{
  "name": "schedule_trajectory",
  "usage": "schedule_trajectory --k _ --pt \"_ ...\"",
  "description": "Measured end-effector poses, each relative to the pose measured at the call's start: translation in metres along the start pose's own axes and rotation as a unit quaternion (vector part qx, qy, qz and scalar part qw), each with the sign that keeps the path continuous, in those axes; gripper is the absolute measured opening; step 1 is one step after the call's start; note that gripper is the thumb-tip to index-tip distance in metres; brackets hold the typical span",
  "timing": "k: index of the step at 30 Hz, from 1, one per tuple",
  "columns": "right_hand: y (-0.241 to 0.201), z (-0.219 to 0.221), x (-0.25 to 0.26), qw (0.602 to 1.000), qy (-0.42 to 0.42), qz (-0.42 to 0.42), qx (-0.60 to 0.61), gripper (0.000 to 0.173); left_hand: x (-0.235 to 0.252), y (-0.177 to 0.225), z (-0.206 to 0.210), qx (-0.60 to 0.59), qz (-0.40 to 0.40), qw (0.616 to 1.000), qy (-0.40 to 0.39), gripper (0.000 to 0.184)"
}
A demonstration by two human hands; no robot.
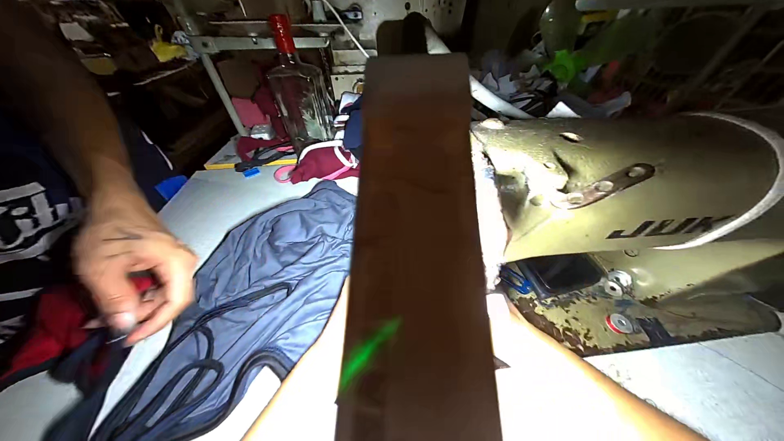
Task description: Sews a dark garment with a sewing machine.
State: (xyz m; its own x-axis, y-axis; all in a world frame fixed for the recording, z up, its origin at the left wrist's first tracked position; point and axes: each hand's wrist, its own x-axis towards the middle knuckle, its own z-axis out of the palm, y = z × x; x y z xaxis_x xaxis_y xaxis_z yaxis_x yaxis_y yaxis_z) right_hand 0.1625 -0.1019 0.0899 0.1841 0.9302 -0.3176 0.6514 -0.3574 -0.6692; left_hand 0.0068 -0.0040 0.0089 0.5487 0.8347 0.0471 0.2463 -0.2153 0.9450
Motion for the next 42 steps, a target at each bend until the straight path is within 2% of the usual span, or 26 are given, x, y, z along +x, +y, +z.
schedule_trajectory --k 3,4,5,6,7,8,10,11,13,14,16,19,22,25,28,30,31,33,34,35,36,37,38,39,40,42 --pt "0.007 0.005 0.003 0.999 0.015 -0.035 -0.019 0.029 0.005 -0.027 -0.005 -0.028 0.038 0.999 -0.004 0.006" --pt "0.028 0.02 0.012 0.989 0.082 -0.118 -0.035 0.026 0.006 -0.034 -0.006 -0.029 0.044 0.999 -0.003 0.006" --pt "0.054 0.041 0.031 0.953 0.188 -0.231 -0.042 0.023 0.005 -0.035 -0.007 -0.027 0.047 0.999 -0.004 0.007" --pt "0.055 0.041 0.032 0.95 0.195 -0.239 -0.053 0.023 0.004 -0.03 -0.007 -0.02 0.049 0.999 -0.006 0.005" --pt "0.027 0.019 0.014 0.988 0.07 -0.115 -0.073 0.026 0.0 -0.015 -0.006 -0.007 0.04 0.999 -0.011 0.005" --pt "0.016 0.01 0.009 0.996 0.027 -0.065 -0.062 0.027 -0.005 0.011 -0.001 0.017 0.016 1.0 -0.015 0.01" --pt "0.014 0.006 0.009 0.997 0.003 -0.054 -0.061 0.029 -0.009 0.031 0.003 0.023 -0.008 1.0 -0.016 0.013" --pt "0.013 0.003 0.008 0.996 -0.013 -0.047 -0.07 0.03 -0.007 0.019 0.0 0.006 0.002 1.0 -0.014 0.011" --pt "0.03 0.014 0.014 0.994 0.048 -0.089 -0.039 0.026 0.003 -0.023 -0.012 -0.005 0.011 1.0 -0.017 0.006" --pt "0.053 0.033 0.027 0.976 0.147 -0.161 0.014 0.019 0.005 -0.032 -0.015 -0.006 0.006 1.0 -0.01 0.007" --pt "0.073 0.051 0.043 0.935 0.242 -0.236 0.111 0.01 0.007 -0.045 -0.014 -0.038 0.019 0.999 0.028 0.011" --pt "0.066 0.043 0.039 0.935 0.212 -0.151 0.24 0.005 0.002 -0.042 -0.007 -0.088 0.045 0.991 0.085 0.012" --pt "0.059 0.037 0.041 0.922 0.154 -0.079 0.345 0.013 0.002 -0.046 -0.006 -0.11 0.078 0.985 0.106 0.009" --pt "0.073 0.049 0.049 0.929 0.182 -0.184 0.265 0.007 0.003 -0.047 -0.008 -0.089 0.066 0.992 0.067 0.007" --pt "0.072 0.055 0.046 0.934 0.215 -0.217 0.186 0.008 0.002 -0.045 -0.006 -0.082 0.061 0.993 0.058 0.009" --pt "0.067 0.051 0.041 0.956 0.175 -0.188 0.144 0.011 0.013 -0.089 -0.018 -0.113 0.147 0.983 0.009 0.009" --pt "0.055 0.043 0.033 0.975 0.139 -0.148 0.093 0.016 0.014 -0.094 -0.02 -0.098 0.138 0.986 0.004 0.012" --pt "0.03 0.027 0.02 0.996 0.052 -0.074 0.02 0.025 0.009 -0.07 -0.014 -0.089 0.116 0.989 0.017 0.01" --pt "0.035 0.033 0.025 0.993 0.075 -0.095 0.012 0.023 0.009 -0.065 -0.011 -0.11 0.16 0.981 0.017 0.013" --pt "0.043 0.04 0.032 0.987 0.105 -0.121 0.012 0.02 0.004 -0.041 -0.003 -0.11 0.145 0.982 0.046 0.016" --pt "0.051 0.048 0.039 0.98 0.133 -0.148 0.011 0.017 -0.006 0.007 0.007 -0.057 0.018 0.993 0.1 0.023" --pt "0.061 0.054 0.048 0.972 0.153 -0.18 0.004 0.015 -0.009 0.026 0.012 -0.016 -0.024 0.99 0.136 0.023" --pt "0.066 0.055 0.052 0.971 0.145 -0.191 0.012 0.016 -0.009 0.01 0.008 0.006 0.022 0.988 0.155 0.015" --pt "0.071 0.058 0.056 0.966 0.153 -0.207 0.02 0.017 -0.002 -0.031 -0.003 0.022 0.126 0.977 0.168 0.005" --pt "0.074 0.058 0.056 0.963 0.163 -0.213 0.036 0.018 0.005 -0.061 -0.011 0.028 0.193 0.965 0.175 0.014" --pt "0.071 0.051 0.046 0.967 0.161 -0.179 0.084 0.019 0.004 -0.069 -0.019 0.074 0.194 0.963 0.171 0.019"
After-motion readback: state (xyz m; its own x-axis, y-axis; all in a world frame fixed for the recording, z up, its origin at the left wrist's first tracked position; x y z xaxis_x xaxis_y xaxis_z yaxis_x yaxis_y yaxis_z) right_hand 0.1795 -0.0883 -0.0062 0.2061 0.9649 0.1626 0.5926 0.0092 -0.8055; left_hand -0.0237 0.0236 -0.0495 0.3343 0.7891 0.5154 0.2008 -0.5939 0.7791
